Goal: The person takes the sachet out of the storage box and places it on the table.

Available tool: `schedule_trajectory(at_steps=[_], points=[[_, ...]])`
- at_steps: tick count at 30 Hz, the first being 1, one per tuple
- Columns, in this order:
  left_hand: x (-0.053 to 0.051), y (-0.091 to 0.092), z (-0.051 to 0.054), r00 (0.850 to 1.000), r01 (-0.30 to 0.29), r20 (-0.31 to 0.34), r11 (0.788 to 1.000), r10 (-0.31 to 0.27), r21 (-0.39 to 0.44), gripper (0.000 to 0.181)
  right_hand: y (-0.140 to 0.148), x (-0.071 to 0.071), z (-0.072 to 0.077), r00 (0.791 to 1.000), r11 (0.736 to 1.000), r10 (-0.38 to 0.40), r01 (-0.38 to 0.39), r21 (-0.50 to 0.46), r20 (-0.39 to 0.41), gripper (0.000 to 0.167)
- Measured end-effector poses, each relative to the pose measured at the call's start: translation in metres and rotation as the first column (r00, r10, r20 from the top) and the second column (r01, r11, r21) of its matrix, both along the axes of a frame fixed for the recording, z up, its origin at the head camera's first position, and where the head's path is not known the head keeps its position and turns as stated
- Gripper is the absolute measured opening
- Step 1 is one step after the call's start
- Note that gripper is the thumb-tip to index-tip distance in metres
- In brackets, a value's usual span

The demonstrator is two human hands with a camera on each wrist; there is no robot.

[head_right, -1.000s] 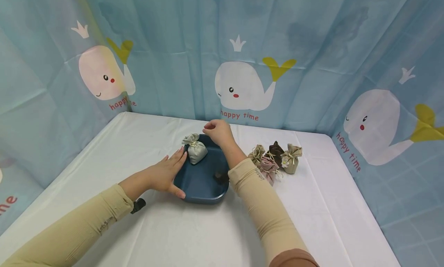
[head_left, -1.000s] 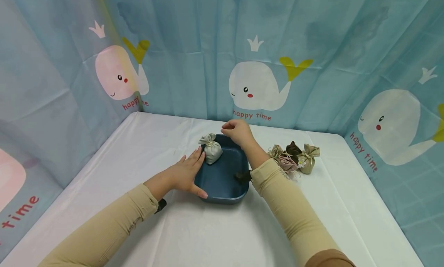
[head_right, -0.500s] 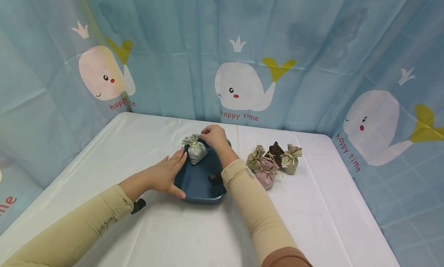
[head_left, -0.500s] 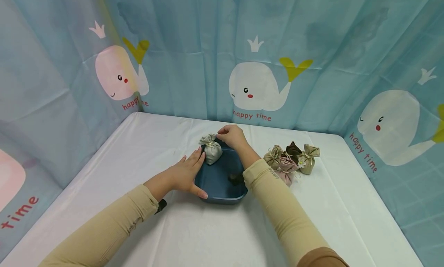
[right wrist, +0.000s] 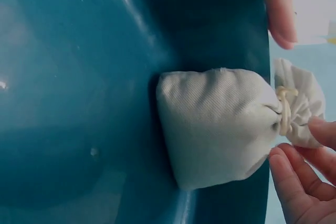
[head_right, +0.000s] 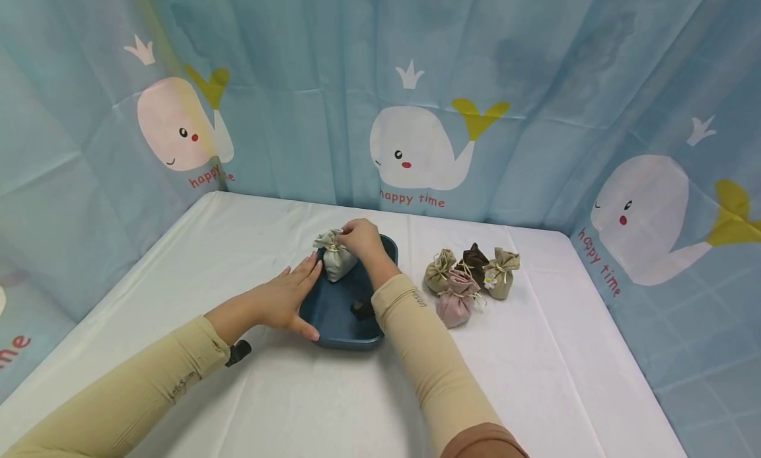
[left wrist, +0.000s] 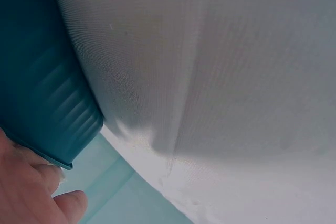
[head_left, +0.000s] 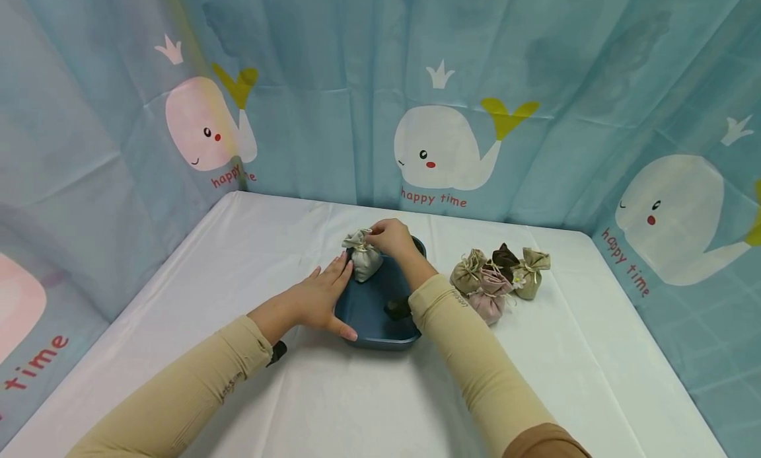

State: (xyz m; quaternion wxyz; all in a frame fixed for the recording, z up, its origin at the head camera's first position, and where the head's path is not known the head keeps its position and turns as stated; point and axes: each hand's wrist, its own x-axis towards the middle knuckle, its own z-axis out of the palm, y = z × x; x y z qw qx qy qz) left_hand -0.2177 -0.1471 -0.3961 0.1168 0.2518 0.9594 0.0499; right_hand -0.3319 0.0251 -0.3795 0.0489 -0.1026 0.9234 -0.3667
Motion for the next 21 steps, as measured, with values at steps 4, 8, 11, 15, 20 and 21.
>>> schedule_trajectory(at_steps=[4, 8, 11, 15, 20, 21], points=[[-0.0011, 0.0006, -0.0011, 1.000, 0.001, -0.001, 1.000, -0.001, 0.002, 0.135, -0.0015, -0.0005, -0.0024, 1.000, 1.000, 0.023, -0.023, 0.001, -0.016, 0.027], [-0.0019, 0.0008, -0.0016, 1.000, -0.001, -0.004, 1.000, 0.001, -0.004, 0.136, -0.0011, -0.0002, -0.0022, 1.000, 1.000, 0.017, -0.017, -0.024, -0.022, 0.021], [-0.0020, 0.0015, -0.0012, 1.000, -0.003, -0.003, 1.000, 0.003, -0.015, 0.138, 0.0004, 0.0002, -0.0009, 1.000, 0.998, -0.005, 0.004, -0.059, -0.016, 0.017], [-0.0013, 0.0025, -0.0001, 1.000, 0.002, 0.002, 1.000, -0.002, -0.005, 0.137, 0.0022, 0.0024, 0.0008, 1.000, 0.995, -0.021, 0.021, -0.093, -0.002, 0.014], [-0.0001, 0.0019, 0.0000, 1.000, -0.002, 0.008, 1.000, 0.002, 0.007, 0.135, 0.0036, 0.0056, 0.0023, 1.000, 0.993, -0.023, 0.024, -0.112, 0.009, 0.013], [0.0000, 0.0018, -0.0002, 1.000, -0.004, 0.007, 1.000, 0.004, 0.003, 0.135, 0.0041, 0.0058, 0.0025, 1.000, 0.993, -0.023, 0.024, -0.117, 0.009, 0.012]])
